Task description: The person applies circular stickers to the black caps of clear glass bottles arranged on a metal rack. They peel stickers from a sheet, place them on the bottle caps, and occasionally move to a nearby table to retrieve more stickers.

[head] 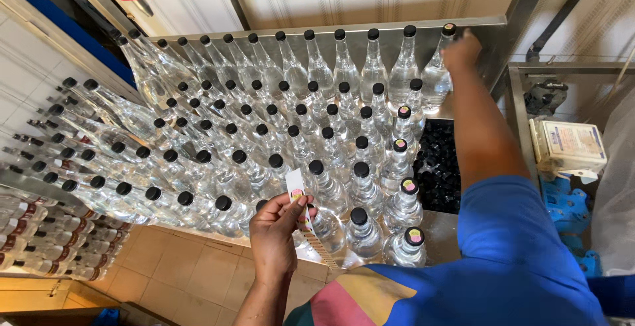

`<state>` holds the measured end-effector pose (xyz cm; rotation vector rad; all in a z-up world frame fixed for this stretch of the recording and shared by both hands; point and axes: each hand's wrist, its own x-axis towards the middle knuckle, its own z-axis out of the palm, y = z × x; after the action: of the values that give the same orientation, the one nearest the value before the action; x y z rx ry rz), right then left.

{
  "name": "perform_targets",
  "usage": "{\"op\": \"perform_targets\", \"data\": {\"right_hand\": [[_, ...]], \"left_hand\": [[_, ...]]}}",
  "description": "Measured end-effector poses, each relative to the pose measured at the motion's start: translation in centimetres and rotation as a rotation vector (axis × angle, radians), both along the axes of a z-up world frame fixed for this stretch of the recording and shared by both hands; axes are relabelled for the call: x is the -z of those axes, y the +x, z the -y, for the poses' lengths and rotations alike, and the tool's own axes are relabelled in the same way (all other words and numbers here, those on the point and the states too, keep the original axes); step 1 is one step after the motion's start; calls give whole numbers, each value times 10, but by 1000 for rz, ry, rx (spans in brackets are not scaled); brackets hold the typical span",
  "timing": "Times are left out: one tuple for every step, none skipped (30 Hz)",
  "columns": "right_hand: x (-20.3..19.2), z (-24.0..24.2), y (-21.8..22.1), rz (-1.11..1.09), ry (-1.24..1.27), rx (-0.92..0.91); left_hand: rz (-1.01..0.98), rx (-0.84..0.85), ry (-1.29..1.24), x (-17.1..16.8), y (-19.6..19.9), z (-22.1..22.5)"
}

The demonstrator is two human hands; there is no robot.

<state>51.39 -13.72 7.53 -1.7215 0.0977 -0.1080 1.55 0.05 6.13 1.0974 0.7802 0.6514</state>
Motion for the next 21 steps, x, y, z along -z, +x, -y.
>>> {"op": "perform_targets", "data": {"right_hand": [[-4,2,-6,1,3,1],[-11,0,-13,183,-203,113],[-17,-3,-21,366,-409,224],[-22,-17,-38,374,-406,207],[-27,-31,-57,642,-315,-27],[-35,-47,-75,907,-211,-264],[-35,-58,-113,920,-201,-277],[-30,-64,-154,1029,-40,-649],[-26,-70,-194,1120,132,-1021],[-34,-75,-237,1123,130,-999],[-43,-81,-280,1348,17,-1041],[-54,-88,-322,1571,-114,-1073],[-57,-93,-338,1574,-124,-1048],[-62,-97,-352,1512,-164,-1098],[-65,-101,-366,1448,-202,-1147],[-65,-106,-371,1450,-219,-1135],[-64,-111,-375,1417,-289,-1088],[-64,-116,-377,1387,-358,-1035],[-63,-120,-379,1392,-373,-1018],[-64,-125,-379,1328,-320,-999],[-66,-129,-378,1264,-267,-980]], "left_hand": [[1,1,3,0,1,1],[38,-35,-21,-1,2,-1],[76,-71,-44,-1,2,-3],[81,-89,-45,-7,3,-5],[70,-88,-50,-13,2,-8],[66,-86,-53,-20,5,-14],[78,-102,-49,-10,7,-23],[118,-57,-14,1,10,-33],[157,-11,22,11,13,-43],[155,9,30,29,16,-58],[176,21,45,47,19,-72],[201,36,61,63,24,-88],[203,59,70,57,18,-97],[241,98,55,53,13,-104],[278,138,40,49,9,-111],[286,153,37,36,2,-117],[296,244,78,23,-5,-122],[310,337,124,10,-10,-128],[321,355,126,0,-19,-132],[328,416,215,-13,-26,-136],[335,475,304,-26,-33,-140]]}}
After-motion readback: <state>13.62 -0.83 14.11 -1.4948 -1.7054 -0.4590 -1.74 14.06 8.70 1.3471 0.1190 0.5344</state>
